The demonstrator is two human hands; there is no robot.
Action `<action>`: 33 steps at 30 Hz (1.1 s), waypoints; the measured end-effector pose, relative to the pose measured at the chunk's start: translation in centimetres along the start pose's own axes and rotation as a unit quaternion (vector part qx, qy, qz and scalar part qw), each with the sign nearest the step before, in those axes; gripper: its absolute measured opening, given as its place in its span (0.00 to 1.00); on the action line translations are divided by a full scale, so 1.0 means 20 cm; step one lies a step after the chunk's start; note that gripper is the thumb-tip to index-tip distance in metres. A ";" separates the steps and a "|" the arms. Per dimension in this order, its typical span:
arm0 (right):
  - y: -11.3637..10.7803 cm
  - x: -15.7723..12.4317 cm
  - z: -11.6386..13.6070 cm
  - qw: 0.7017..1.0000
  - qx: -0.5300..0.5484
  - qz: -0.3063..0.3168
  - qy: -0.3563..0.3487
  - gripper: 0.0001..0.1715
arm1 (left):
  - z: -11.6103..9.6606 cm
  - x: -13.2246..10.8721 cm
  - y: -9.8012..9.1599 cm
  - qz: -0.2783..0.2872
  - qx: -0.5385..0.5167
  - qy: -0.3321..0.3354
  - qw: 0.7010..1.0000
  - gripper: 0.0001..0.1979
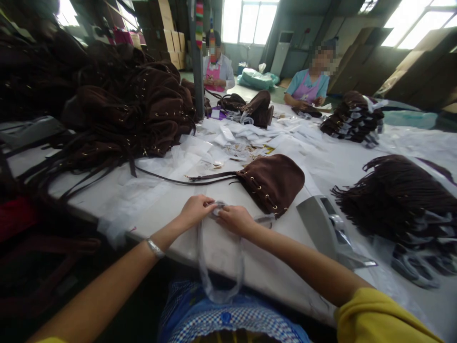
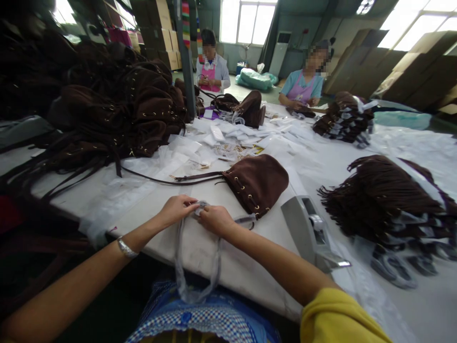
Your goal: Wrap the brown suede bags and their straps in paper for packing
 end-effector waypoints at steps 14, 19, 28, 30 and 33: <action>-0.13 -0.02 -0.15 0.992 -0.003 0.026 -0.125 0.15 | -0.01 0.11 0.00 0.063 -0.016 0.049 0.997 0.11; -0.08 -0.01 -0.09 0.997 -0.040 0.024 -0.066 0.11 | -0.05 0.08 0.01 0.019 0.008 0.036 0.999 0.08; -0.02 0.02 0.03 1.000 0.001 -0.011 0.028 0.16 | -0.06 -0.09 0.02 -0.056 0.043 -0.034 0.997 0.15; -0.04 0.01 0.01 1.000 0.013 -0.003 0.003 0.15 | -0.05 -0.06 0.02 -0.035 0.027 -0.030 0.999 0.12; -0.09 -0.01 -0.07 0.998 0.023 0.008 -0.060 0.21 | -0.03 0.01 0.01 0.009 -0.005 0.010 1.000 0.11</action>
Point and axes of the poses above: each hand's wrist, its own x-axis towards the middle knuckle, its own y-axis out of the palm, z = x × y, the point moved 2 cm from there along x, towards the middle knuckle, and after that the axes turned 10 degrees about y, right-handed, at the moved point
